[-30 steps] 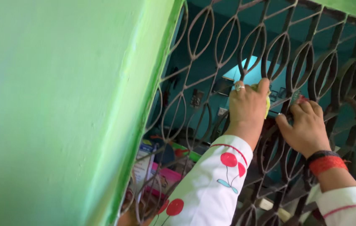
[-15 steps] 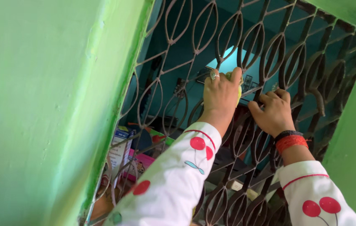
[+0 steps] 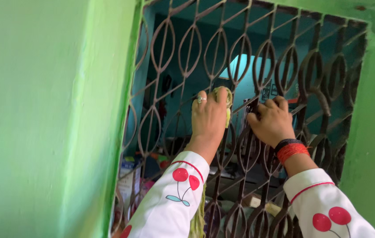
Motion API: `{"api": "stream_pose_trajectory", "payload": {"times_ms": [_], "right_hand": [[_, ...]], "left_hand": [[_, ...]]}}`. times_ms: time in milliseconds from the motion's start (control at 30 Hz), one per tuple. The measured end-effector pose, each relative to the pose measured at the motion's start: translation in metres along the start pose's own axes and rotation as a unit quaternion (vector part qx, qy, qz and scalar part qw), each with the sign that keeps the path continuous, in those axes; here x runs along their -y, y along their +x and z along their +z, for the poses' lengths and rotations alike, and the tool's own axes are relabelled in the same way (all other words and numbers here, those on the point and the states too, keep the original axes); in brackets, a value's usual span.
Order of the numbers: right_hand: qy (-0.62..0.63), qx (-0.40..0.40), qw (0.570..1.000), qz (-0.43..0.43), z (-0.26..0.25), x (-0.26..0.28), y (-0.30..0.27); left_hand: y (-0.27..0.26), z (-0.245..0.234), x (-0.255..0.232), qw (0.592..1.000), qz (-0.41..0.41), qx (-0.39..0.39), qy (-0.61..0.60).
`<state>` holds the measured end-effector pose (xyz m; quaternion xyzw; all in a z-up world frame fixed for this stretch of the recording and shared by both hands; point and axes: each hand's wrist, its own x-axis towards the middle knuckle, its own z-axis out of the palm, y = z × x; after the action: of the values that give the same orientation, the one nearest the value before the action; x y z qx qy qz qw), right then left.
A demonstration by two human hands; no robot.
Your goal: The person wipes the metal bars of a window grill with a cloth by hand, moving the cloth along individual sections and across the top edge.
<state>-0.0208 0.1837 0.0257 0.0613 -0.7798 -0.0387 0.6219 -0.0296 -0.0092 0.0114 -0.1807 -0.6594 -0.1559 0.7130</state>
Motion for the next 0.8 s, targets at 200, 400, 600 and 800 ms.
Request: {"api": "stream_pose_trajectory", "payload": {"times_ms": [200,400,600,800], "right_hand": [[0.014,-0.001,1.0,0.02,-0.006,0.006,-0.002],[0.023,0.004,0.999,0.03,-0.008,0.008,-0.004],[0.018,-0.029,0.999,0.021,-0.007,0.011,-0.004],[0.013,0.038,0.998,0.049,-0.014,0.013,-0.003]], "left_hand": [[0.034,0.004,-0.026,0.999,-0.016,-0.008,-0.036],[-0.006,-0.008,0.007,1.0,-0.006,0.005,-0.015],[0.037,-0.004,-0.015,0.998,-0.016,0.061,0.029],[0.014,-0.013,-0.009,0.988,-0.026,0.11,0.11]]}}
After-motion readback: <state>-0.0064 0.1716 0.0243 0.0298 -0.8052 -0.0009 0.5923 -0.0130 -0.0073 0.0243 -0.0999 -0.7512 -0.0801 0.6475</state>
